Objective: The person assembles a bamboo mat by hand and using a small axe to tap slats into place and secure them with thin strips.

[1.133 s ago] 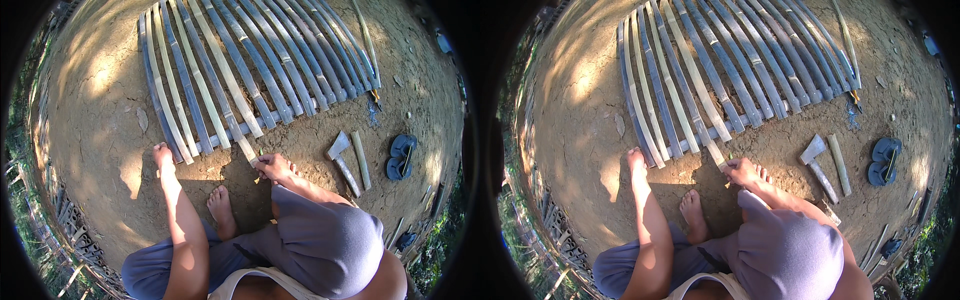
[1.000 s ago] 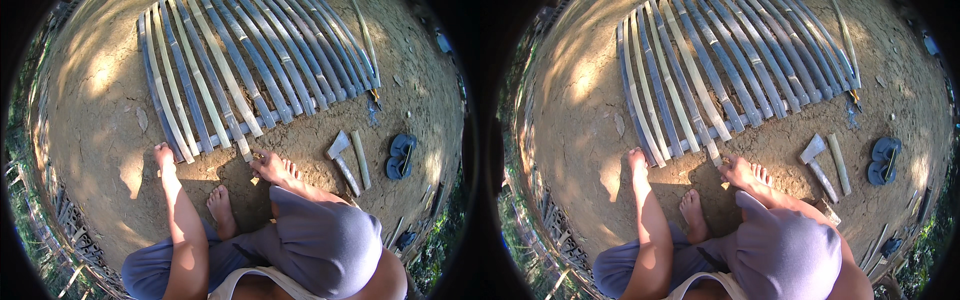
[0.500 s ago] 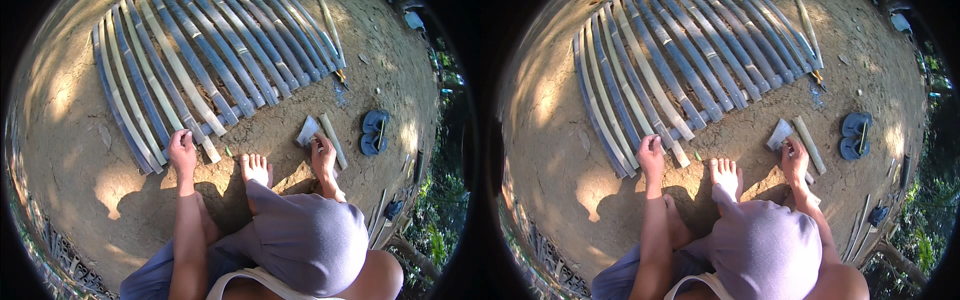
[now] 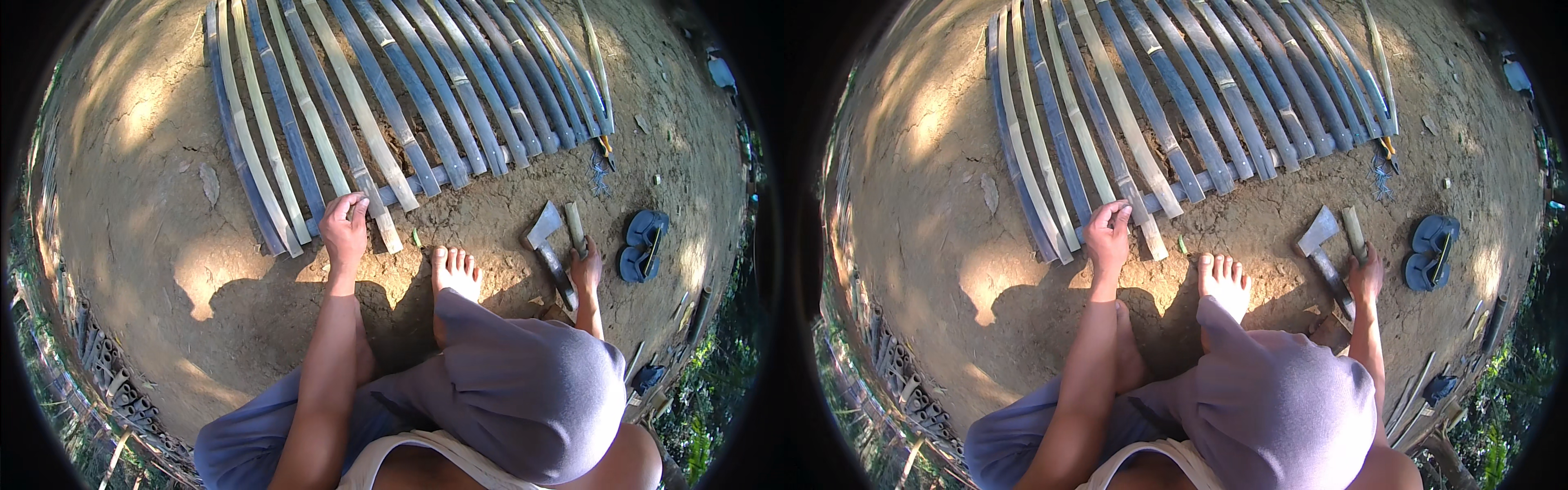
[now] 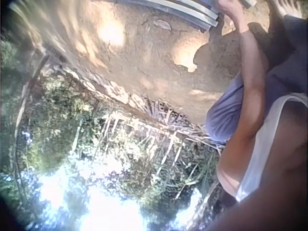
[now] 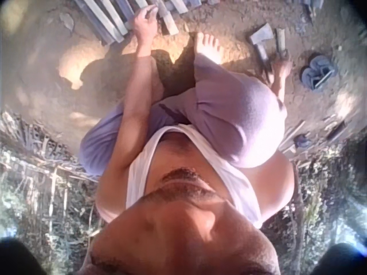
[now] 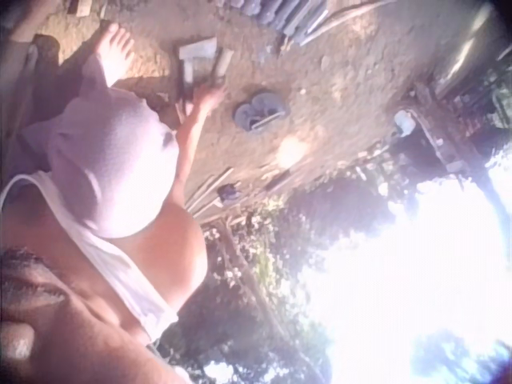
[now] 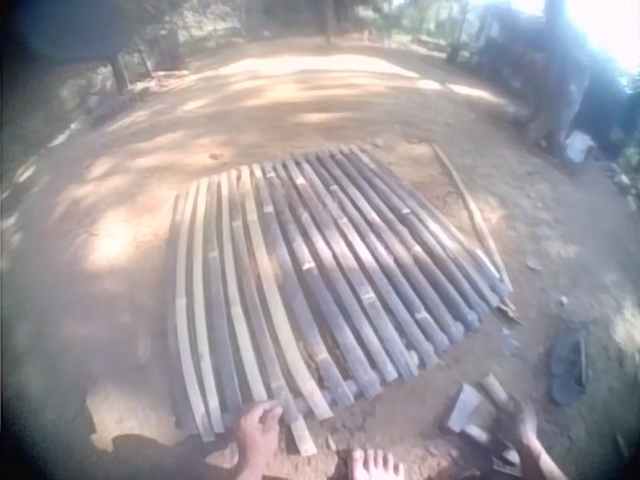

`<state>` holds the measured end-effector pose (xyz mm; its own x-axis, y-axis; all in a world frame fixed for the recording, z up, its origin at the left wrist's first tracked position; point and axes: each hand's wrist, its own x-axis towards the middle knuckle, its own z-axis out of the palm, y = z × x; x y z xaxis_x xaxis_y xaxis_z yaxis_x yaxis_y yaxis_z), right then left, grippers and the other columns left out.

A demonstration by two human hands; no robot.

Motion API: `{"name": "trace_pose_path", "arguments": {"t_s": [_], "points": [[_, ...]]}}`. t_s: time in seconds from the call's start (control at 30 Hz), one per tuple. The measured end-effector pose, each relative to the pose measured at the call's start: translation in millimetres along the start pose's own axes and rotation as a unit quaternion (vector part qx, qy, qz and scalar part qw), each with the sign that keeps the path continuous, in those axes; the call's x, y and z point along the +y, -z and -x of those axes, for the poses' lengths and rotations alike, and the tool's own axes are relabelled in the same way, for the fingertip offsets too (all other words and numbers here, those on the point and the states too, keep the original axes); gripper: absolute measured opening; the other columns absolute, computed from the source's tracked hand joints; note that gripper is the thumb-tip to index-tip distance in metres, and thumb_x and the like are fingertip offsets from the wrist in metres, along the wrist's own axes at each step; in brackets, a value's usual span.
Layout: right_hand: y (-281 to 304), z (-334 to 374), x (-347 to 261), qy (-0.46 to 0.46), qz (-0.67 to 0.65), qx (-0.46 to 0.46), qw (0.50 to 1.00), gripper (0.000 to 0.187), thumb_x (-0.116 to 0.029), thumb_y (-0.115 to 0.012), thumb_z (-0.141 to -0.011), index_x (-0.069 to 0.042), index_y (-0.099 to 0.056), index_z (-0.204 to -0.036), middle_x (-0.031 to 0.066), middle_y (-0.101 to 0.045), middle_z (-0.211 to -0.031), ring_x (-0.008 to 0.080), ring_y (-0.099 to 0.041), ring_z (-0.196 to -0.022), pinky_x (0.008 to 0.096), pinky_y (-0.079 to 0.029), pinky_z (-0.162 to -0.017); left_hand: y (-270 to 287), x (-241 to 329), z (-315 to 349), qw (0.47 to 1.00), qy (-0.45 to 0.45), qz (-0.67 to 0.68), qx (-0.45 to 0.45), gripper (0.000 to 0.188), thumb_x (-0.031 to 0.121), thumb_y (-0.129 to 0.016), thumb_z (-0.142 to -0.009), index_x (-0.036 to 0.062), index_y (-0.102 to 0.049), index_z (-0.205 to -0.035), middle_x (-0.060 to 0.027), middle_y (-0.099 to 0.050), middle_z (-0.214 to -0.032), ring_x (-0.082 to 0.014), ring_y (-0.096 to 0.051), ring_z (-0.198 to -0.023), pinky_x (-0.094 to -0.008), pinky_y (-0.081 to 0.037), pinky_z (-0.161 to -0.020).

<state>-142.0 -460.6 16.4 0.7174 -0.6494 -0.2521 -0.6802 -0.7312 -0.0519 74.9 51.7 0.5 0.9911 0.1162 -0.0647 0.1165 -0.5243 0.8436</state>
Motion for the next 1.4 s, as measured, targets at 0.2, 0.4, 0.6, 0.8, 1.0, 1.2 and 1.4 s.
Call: {"name": "trace_pose_path", "arguments": {"t_s": [0.2, 0.4, 0.6, 0.8, 1.0, 1.2, 1.4], "points": [[35, 19, -52, 0.082, -0.047, -0.01, 0.996, 0.045, -0.025, -0.072, -0.094, -0.004, -0.062, -0.132, 0.0217, -0.066, -0.125, 0.0402, -0.063, -0.116, 0.0458, -0.05, -0.096, -7, -6, 3, 0.996, -0.062, -0.008, 0.058, 0.013, 0.012, -0.077, -0.09, 0.0015, -0.077, -0.099, -0.0108, -0.076, -0.096, -0.0241, -0.073, -0.088, -0.0334, -0.055, -0.08], [54, 46, -96, 0.164, -0.082, -0.108, 0.977, 0.052, -0.037, -0.087, -0.078, -0.002, -0.068, -0.112, 0.0167, -0.071, -0.104, 0.0362, -0.069, -0.097, 0.0439, -0.054, -0.085, -13, 0, 5, 0.996, -0.057, -0.008, 0.075, 0.011, 0.011, -0.077, -0.09, 0.0015, -0.076, -0.095, -0.0117, -0.076, -0.097, -0.0281, -0.072, -0.092, -0.0378, -0.056, -0.083], [53, 33, -97, 0.134, -0.076, -0.16, 0.975, 0.051, -0.035, -0.088, -0.07, 0.001, -0.069, -0.101, 0.0197, -0.07, -0.095, 0.0382, -0.069, -0.091, 0.0457, -0.054, -0.082, -14, -6, 5, 0.994, -0.068, -0.011, 0.083, 0.012, 0.013, -0.077, -0.09, 0.0022, -0.076, -0.096, -0.0113, -0.076, -0.097, -0.0274, -0.072, -0.093, -0.0363, -0.055, -0.084], [62, 33, -117, 0.145, -0.049, -0.134, 0.979, 0.043, -0.033, -0.085, -0.069, 0.003, -0.066, -0.085, 0.0209, -0.066, -0.084, 0.0407, -0.066, -0.081, 0.0477, -0.051, -0.075, -17, -7, 7, 0.992, -0.068, -0.013, 0.102, 0.013, 0.015, -0.078, -0.091, 0.0026, -0.075, -0.095, -0.0113, -0.075, -0.098, -0.0288, -0.071, -0.094, -0.0378, -0.055, -0.085], [92, 44, -181, 0.21, -0.147, -0.09, 0.962, 0.04, -0.026, -0.085, -0.071, 0.002, -0.058, -0.084, 0.017, -0.056, -0.083, 0.0365, -0.058, -0.073, 0.0465, -0.046, -0.07, -20, -3, 8, 0.99, -0.073, -0.031, 0.113, 0.012, 0.014, -0.077, -0.09, 0.0033, -0.075, -0.094, -0.0114, -0.074, -0.096, -0.0301, -0.071, -0.092, -0.039, -0.054, -0.083], [98, 51, -247, 0.165, -0.251, -0.204, 0.932, 0.054, -0.051, -0.084, -0.085, -0.003, -0.058, -0.088, 0.0052, -0.061, -0.061, 0.0143, -0.06, -0.048, 0.0334, -0.048, -0.045, -25, -5, 9, 0.988, -0.084, -0.039, 0.127, 0.009, 0.014, -0.077, -0.089, 0.0064, -0.074, -0.094, -0.0064, -0.074, -0.097, -0.0289, -0.068, -0.094, -0.0419, -0.049, -0.083], [107, 63, -303, 0.291, -0.226, -0.214, 0.905, 0.055, -0.037, -0.077, -0.092, 0.002, -0.053, -0.123, 0.0207, -0.068, -0.085, 0.0337, -0.068, -0.076, 0.0455, -0.051, -0.069, -22, -6, 11, 0.986, -0.09, -0.062, 0.123, 0.009, 0.016, -0.075, -0.089, 0.0089, -0.075, -0.095, -0.0049, -0.073, -0.1, -0.0278, -0.067, -0.096, -0.0415, -0.047, -0.084]]}}
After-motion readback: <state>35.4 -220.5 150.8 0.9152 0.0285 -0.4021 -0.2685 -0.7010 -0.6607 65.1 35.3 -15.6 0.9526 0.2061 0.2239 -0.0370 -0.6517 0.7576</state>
